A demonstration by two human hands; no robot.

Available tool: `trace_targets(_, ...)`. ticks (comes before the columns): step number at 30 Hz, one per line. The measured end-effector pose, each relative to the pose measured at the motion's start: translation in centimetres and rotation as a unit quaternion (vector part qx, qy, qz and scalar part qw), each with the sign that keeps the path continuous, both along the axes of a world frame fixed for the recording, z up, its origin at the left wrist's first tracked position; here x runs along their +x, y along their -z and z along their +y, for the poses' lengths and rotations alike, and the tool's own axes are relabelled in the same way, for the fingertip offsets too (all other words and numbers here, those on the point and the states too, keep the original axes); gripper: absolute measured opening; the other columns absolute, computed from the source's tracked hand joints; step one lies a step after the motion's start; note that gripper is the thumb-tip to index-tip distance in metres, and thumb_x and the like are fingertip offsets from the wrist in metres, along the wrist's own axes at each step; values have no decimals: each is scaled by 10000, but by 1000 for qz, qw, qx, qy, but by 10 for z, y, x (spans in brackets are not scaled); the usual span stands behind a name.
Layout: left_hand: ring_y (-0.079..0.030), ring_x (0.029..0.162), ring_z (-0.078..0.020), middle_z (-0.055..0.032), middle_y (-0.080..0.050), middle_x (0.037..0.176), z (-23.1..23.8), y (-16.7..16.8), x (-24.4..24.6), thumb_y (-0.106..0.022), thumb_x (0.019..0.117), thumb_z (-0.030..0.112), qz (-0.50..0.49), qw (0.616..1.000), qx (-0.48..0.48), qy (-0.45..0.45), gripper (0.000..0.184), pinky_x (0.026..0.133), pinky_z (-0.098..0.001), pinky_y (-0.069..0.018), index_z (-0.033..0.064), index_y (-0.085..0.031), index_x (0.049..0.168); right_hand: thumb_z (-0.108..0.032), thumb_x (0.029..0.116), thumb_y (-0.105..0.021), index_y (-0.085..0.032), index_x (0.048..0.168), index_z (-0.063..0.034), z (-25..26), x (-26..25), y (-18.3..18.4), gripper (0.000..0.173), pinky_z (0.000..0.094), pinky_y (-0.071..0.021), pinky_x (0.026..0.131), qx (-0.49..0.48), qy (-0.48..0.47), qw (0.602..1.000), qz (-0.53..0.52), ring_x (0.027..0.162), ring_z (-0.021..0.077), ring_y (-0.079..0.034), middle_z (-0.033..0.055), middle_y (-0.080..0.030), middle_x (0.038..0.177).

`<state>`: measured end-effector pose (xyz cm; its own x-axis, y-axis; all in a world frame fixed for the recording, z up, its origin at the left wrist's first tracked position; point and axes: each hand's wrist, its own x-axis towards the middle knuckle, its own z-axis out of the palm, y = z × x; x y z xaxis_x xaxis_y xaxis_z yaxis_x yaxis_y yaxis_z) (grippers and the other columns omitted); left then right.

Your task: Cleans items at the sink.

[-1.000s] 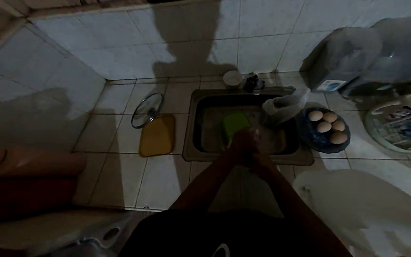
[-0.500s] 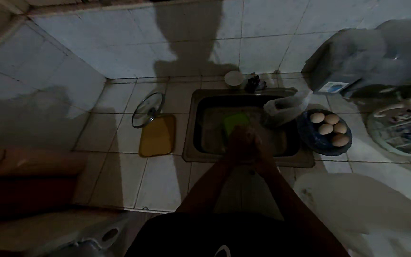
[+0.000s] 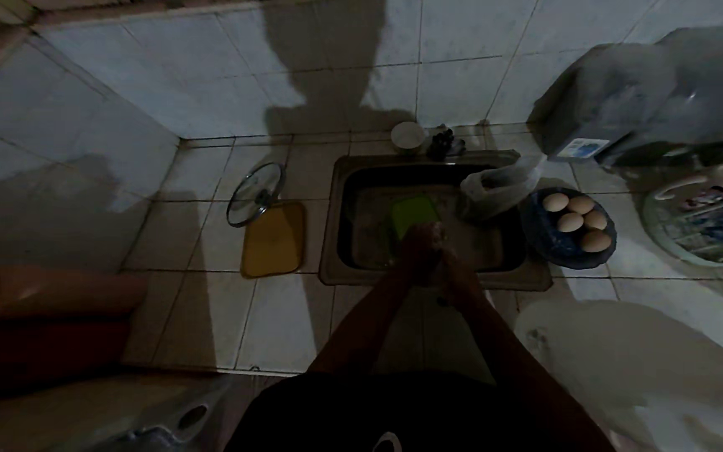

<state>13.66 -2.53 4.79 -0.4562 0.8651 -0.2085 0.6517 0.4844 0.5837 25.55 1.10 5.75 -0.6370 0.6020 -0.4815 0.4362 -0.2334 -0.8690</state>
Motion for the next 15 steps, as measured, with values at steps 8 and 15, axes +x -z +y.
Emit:
trace_targets(8,-317,1518,-378,-212,-414,1591,-8,14,31,-451,1074,209,-18,994,98,-44,464,1246,-554,-202,23,-503,1496,-307,1126,-326,-548,1233,-32,6,-20,8,370,267,-542,699,-236,215,934,160,774,90,-617,45,-619,914)
trace_targets(15,-605,1252,-364,-255,-602,1356,-8,-27,-15,-522,1079,323,-44,996,-1,-81,471,1075,-500,-469,-59,-573,1351,-254,1136,-292,-433,1464,48,11,-19,24,468,376,-504,1005,-93,182,972,115,1215,233,-580,217,-541,1404)
